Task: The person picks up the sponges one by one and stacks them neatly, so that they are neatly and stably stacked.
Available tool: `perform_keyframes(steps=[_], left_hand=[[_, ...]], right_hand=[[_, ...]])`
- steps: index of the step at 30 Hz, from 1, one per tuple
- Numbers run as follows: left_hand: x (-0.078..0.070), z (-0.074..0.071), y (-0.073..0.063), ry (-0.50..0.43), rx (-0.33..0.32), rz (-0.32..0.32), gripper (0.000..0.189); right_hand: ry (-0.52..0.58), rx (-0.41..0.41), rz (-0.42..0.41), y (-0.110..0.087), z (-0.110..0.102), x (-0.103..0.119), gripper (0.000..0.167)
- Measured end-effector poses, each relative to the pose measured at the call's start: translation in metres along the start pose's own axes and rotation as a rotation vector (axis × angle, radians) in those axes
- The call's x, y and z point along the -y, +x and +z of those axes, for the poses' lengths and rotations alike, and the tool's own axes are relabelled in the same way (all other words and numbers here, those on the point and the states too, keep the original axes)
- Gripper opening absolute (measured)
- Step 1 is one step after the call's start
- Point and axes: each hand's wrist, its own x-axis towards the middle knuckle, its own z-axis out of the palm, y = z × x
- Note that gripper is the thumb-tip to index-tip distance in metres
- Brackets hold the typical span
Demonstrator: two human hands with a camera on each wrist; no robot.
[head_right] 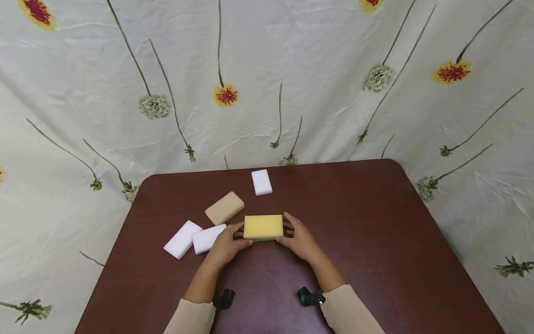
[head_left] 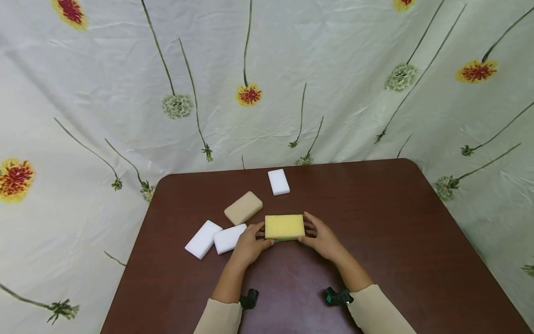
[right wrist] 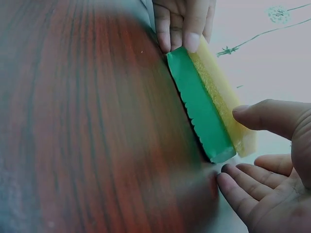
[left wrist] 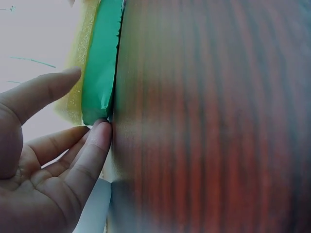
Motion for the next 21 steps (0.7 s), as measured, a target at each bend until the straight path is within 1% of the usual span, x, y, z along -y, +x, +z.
perform_keyframes(steps=[3,7,14,21], left_hand=[[0.0014,0.0002,0.0001,-0.008,-0.002,0.003,0.071],[0.0013,0.0008,-0.0008,-0.011,-0.007,0.005,0.071],[0.0019,0.0004,-0.001,0.0,-0.008,-0.003,0.07],[0.0005,0.0004,-0.0017,-0.014,-0.004,-0.021,0.07]], right_hand=[[0.014,0.012,0.002,-0.0002,-0.0008,-0.0037,0.077],[0.005,0.016,-0.006,-0.0008,-0.0006,-0.0048,0.073],[0.001,0.019,-0.004,-0.0007,0.0004,-0.0041,0.072],[0.03,0.044,-0.037,-0.0002,0.0,-0.0042,0.08]])
